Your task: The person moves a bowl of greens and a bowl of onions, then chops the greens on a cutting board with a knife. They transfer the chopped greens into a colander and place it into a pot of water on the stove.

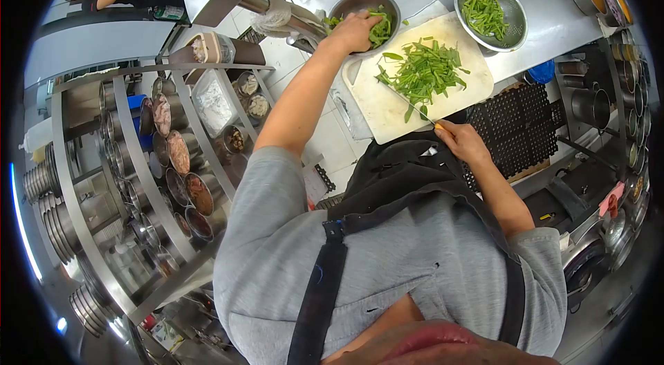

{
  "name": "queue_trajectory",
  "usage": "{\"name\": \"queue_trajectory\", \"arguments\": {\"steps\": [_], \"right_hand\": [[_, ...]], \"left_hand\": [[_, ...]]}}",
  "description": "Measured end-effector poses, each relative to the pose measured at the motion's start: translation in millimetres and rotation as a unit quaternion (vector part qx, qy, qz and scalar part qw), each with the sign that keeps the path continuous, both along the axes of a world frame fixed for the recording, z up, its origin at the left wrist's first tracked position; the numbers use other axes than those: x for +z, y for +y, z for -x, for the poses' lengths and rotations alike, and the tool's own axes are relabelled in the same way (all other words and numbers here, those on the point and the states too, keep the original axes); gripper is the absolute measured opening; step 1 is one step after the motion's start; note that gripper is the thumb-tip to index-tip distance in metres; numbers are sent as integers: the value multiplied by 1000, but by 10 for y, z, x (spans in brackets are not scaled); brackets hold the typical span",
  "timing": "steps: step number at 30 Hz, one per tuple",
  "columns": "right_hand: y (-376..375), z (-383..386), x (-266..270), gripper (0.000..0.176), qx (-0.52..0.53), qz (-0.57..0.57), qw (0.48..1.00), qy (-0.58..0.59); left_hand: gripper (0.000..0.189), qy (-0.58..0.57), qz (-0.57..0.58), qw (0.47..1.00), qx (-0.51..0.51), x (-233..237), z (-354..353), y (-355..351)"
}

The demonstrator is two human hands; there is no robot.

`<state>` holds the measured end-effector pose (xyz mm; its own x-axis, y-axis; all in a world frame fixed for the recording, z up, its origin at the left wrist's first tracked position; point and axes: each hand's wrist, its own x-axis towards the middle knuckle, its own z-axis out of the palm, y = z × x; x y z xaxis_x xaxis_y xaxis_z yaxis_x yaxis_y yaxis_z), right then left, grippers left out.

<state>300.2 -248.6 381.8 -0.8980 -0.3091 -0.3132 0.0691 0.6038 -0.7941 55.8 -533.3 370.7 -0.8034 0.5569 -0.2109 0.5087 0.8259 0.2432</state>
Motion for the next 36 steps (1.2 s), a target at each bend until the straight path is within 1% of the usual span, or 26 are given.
{"name": "queue_trajectory", "arguments": {"steps": [1, 2, 3, 4, 5, 6, 7, 9, 11, 13, 15, 17, 19, 20, 22, 23, 25, 27, 28, 29, 30, 31, 33, 34, 36], "right_hand": [[15, 20, -34, 29, -1, 0, 1000, 13], [34, 38, -33, 29, -4, -1, 1000, 14], [55, 55, -26, 30, -34, -10, 999, 12], [71, 78, -15, 31, -64, -20, 998, 10], [89, 103, 17, 31, -66, -19, 998, 10], [105, 129, 62, 31, -92, -28, 995, -2], [112, 143, 79, 31, -117, -37, 992, -14], [126, 152, 54, 32, -122, -38, 992, -16], [120, 156, 64, 32, -118, -65, 991, -25], [95, 140, 78, 33, -118, -52, 992, -14], [64, 116, 90, 33, -119, -38, 992, -4], [37, 91, 99, 33, -140, -21, 990, -22], [24, 63, 101, 33, -146, -15, 989, -20], [19, 52, 105, 33, -154, -10, 988, -17], [11, 44, 161, 33, -159, -1, 987, -35], [10, 36, 185, 32, -164, 7, 985, -53], [15, 14, 195, 32, -168, 3, 985, -40], [35, -27, 197, 32, -173, -3, 985, -28], [45, -50, 196, 31, -180, 1, 983, -25], [54, -75, 195, 31, -187, 5, 982, -22], [70, -98, 192, 31, -191, 4, 981, -21], [91, -126, 188, 31, -194, 4, 981, -16], [123, -187, 197, 31, -198, 4, 980, -12], [131, -211, 213, 31, -210, 8, 977, -16], [141, -242, 247, 31, -222, 15, 975, -20]], "left_hand": [[63, -11, -18, 1000, 15, -33, 65, 20], [57, 19, -48, 999, 8, -47, 88, 15], [57, 20, -49, 999, 6, -57, 114, -2], [55, 9, -71, 997, 37, -63, 148, -30], [53, -3, -92, 993, 68, -15, 175, -52], [52, -30, -91, 990, 100, 45, 240, -82], [52, -31, -90, 990, 101, 99, 301, -102], [51, -58, -98, 978, 175, 242, 385, -129], [51, -73, -78, 978, 178, 361, 420, -145], [53, -124, -15, 985, 120, 459, 435, -153], [55, -121, -13, 984, 129, 616, 426, -157], [56, -118, -11, 984, 136, 681, 407, -172], [60, -60, 23, 989, 130, 682, 417, -178], [60, -59, 23, 990, 129, 627, 425, -177], [72, -59, 65, 995, 56, 408, 412, -158], [72, -58, 64, 995, 53, 320, 342, -111], [85, 8, 97, 993, 66, 176, 139, 20], [85, -6, 91, 994, 58, -5, 101, 55], [81, -7, 71, 994, 78, -118, 132, 57], [77, -8, 51, 994, 96, -121, 140, 90], [66, 10, 23, 993, 116, -117, 137, 91], [66, 11, 22, 993, 111, -98, 183, 84], [56, -36, -30, 985, 166, 68, 254, 44], [54, -28, -52, 983, 173, 76, 325, -9], [56, -37, -45, 981, 187, 189, 416, -56]]}}
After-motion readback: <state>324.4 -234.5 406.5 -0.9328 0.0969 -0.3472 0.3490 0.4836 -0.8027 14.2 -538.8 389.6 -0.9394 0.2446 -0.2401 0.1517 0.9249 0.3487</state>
